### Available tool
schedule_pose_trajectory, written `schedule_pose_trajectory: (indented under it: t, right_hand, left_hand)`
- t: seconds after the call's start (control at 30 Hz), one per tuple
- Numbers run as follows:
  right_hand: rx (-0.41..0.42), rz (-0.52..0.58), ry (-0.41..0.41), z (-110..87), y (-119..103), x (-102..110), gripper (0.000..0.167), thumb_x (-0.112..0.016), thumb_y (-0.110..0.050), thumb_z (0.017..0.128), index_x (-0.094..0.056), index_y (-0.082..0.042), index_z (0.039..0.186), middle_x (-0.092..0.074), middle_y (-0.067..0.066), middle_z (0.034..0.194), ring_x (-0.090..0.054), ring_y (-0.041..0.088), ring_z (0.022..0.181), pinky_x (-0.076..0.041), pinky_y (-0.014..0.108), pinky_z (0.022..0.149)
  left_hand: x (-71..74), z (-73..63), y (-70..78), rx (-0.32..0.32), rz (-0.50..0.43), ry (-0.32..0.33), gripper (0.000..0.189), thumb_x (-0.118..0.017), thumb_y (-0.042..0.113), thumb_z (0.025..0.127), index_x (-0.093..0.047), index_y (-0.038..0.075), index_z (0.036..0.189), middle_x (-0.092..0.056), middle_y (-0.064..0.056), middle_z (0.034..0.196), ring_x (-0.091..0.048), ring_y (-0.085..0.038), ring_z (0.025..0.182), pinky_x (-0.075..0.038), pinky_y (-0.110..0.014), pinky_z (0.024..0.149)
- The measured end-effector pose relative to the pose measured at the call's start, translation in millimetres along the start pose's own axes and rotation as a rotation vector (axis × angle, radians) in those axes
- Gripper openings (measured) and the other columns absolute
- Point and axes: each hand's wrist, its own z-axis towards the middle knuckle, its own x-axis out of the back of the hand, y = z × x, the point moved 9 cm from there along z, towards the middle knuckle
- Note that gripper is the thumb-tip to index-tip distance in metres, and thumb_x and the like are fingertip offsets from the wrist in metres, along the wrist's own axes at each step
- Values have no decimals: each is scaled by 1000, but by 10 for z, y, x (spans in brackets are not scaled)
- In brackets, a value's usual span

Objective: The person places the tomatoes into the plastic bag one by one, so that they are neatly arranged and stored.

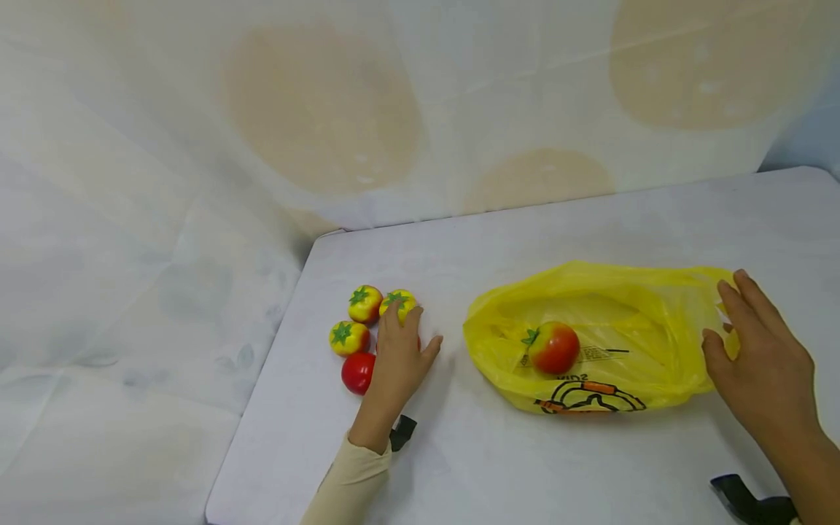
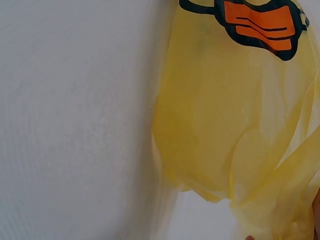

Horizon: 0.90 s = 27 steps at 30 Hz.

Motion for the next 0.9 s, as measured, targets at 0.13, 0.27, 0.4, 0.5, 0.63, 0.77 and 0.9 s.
schedule_pose_trajectory:
  t: [0.13,0.27,0.4,0.5,0.63,0.77,0.9]
  right_hand:
    - [-25,-8,-24,-6,16,-18,70,-60,9,87,-31,3,150,-22,14,161,-53,56,106,-38,63,98]
    - [-29,-4,-33,-10,18,-21,70,-60,9,87,-31,3,150,-21,13,162,-53,56,106,-38,64,97]
    - [-22,-2,-26,-3,12,-16,70,-61,9,87,-32,4,150,-22,14,161,-52,56,108,-36,63,101]
    - [-11,0,-20,0,13,-14,70,-62,10,86,-32,5,149,-23,16,161,-52,56,110,-36,63,100]
    - [9,9,-4,3,6,-5,70,-63,11,84,-34,6,148,-25,18,160,-52,56,109,-36,63,100]
    - [17,14,-2,1,3,-4,70,-63,12,84,-34,7,147,-26,19,159,-51,56,110,-35,62,102]
    - [25,17,-3,-9,6,-15,71,-64,12,83,-35,7,147,-26,19,159,-51,56,111,-35,62,101]
  left_hand:
    - [-94,-7,-85,41,35,-84,57,-75,33,86,-54,10,135,-35,-15,150,-34,-32,138,-37,-51,112]
    - [-97,-1,-145,46,81,-89,55,-76,31,86,-57,11,133,-42,-14,144,-37,-32,135,-37,-50,112]
    - [-37,0,-207,64,126,-84,56,-78,30,84,-57,13,134,-46,-12,137,-42,-32,129,-41,-50,109]
    - [7,-29,-222,54,168,-99,59,-81,30,81,-58,13,133,-48,-15,134,-45,-34,125,-44,-50,105]
    - [41,-70,-208,20,191,-126,61,-84,28,78,-59,12,131,-47,-18,136,-48,-38,122,-47,-53,102]
    - [17,-85,-214,37,176,-172,63,-84,24,78,-56,15,133,-43,-17,143,-45,-39,127,-46,-56,102]
    - [-10,-100,-227,57,168,-190,66,-83,17,78,-54,17,137,-39,-15,148,-41,-37,133,-44,-57,104]
